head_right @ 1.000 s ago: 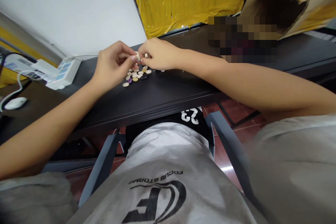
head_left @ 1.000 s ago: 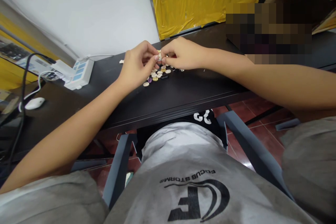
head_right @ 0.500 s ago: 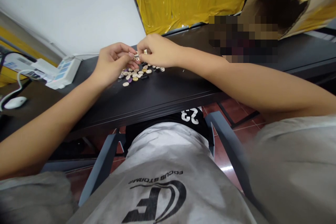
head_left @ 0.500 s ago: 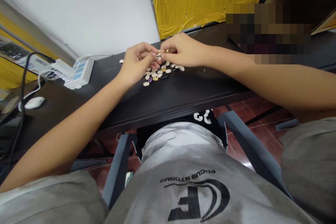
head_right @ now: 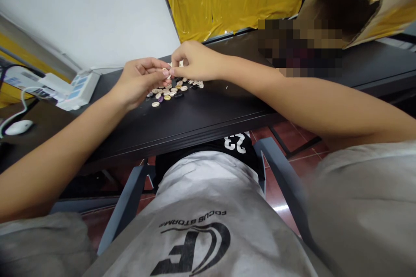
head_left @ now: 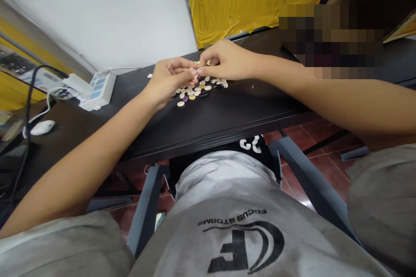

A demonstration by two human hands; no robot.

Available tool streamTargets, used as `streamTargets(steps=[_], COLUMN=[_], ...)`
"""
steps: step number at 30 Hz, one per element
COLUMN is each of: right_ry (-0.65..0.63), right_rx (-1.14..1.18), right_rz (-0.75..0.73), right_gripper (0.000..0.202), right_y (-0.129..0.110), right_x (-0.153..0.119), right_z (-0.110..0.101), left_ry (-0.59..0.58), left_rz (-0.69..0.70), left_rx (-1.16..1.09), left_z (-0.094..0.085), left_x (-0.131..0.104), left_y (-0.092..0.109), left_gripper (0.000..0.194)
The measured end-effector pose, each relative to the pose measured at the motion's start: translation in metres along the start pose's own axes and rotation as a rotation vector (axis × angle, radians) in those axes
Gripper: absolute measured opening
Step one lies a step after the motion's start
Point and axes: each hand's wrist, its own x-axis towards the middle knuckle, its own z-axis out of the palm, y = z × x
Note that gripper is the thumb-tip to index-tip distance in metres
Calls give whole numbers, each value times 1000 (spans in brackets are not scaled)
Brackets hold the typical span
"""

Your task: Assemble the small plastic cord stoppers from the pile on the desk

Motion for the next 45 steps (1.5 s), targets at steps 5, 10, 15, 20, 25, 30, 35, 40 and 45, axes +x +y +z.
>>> streamTargets(steps=[5,10,15,20,25,30,35,40,45], right_ry=[59,73,35,53,79,61,9,-83,-246], right_rx=[71,129,186,236,244,280,327,207,13], right_rz=[32,61,115,74,62,111,122,190,225], right_gripper=[27,22,21,23,27,26,14,16,28], right_y=[-1,-6,-10,-14,-17,-13,-5,2,16], right_x=[0,-1,-3,-4,-4,0,3,-2,0], right_z=[2,4,3,7,6,3,-2,-18,-35], left_ry=[33,28,36,92,73,63,21,21,-26], left_rz=[-33,-36,-78,-91,-136,-145,-118,34,184], left_rx=[-13,-47,-118,-108,-130,-101,-76,128,426], left_z=[-1,-1,2,5,7,10,12,8,2], left_x=[1,-1,-2,-3,-6,-7,-6,-10,-14], left_y=[-1,1,3,6,10,12,12,10,13], left_gripper=[30,32,35,23,12,13,9,12,15])
